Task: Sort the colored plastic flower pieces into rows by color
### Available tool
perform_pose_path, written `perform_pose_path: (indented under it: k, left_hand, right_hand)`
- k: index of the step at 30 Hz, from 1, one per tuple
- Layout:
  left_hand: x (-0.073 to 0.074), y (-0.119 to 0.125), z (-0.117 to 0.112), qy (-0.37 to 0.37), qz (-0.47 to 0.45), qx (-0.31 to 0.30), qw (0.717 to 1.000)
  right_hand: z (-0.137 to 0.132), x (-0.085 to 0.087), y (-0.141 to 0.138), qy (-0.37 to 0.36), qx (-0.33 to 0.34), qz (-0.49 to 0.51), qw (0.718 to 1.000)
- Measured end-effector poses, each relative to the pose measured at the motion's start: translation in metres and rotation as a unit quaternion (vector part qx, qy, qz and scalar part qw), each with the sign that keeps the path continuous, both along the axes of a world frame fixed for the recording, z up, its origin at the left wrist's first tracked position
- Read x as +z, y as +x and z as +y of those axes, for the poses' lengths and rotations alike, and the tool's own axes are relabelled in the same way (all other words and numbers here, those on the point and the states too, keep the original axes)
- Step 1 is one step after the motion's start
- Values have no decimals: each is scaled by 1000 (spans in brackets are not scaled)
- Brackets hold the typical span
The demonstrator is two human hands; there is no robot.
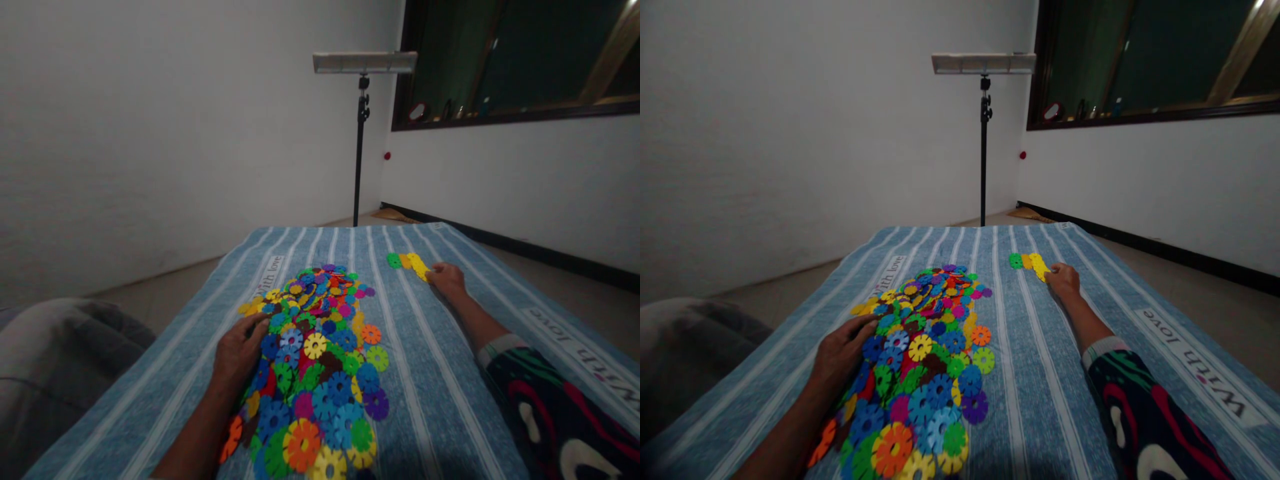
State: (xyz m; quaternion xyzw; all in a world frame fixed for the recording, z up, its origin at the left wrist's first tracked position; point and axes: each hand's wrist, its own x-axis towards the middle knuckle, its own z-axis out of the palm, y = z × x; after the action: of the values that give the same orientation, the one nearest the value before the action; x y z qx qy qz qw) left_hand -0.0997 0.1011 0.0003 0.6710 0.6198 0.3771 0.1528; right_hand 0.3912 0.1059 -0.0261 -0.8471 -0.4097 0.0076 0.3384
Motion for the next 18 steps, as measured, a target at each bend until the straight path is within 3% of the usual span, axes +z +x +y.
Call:
perform_pose_path:
  k: [6, 18]
  left_hand:
    - [-1, -2, 1, 22, 3, -5, 1000]
    - [-1, 0, 1, 13, -7, 5, 1000]
  right_hand:
    - [3, 0, -6, -43, 28, -45, 998]
    - [0, 2, -21, -80, 24, -98, 992]
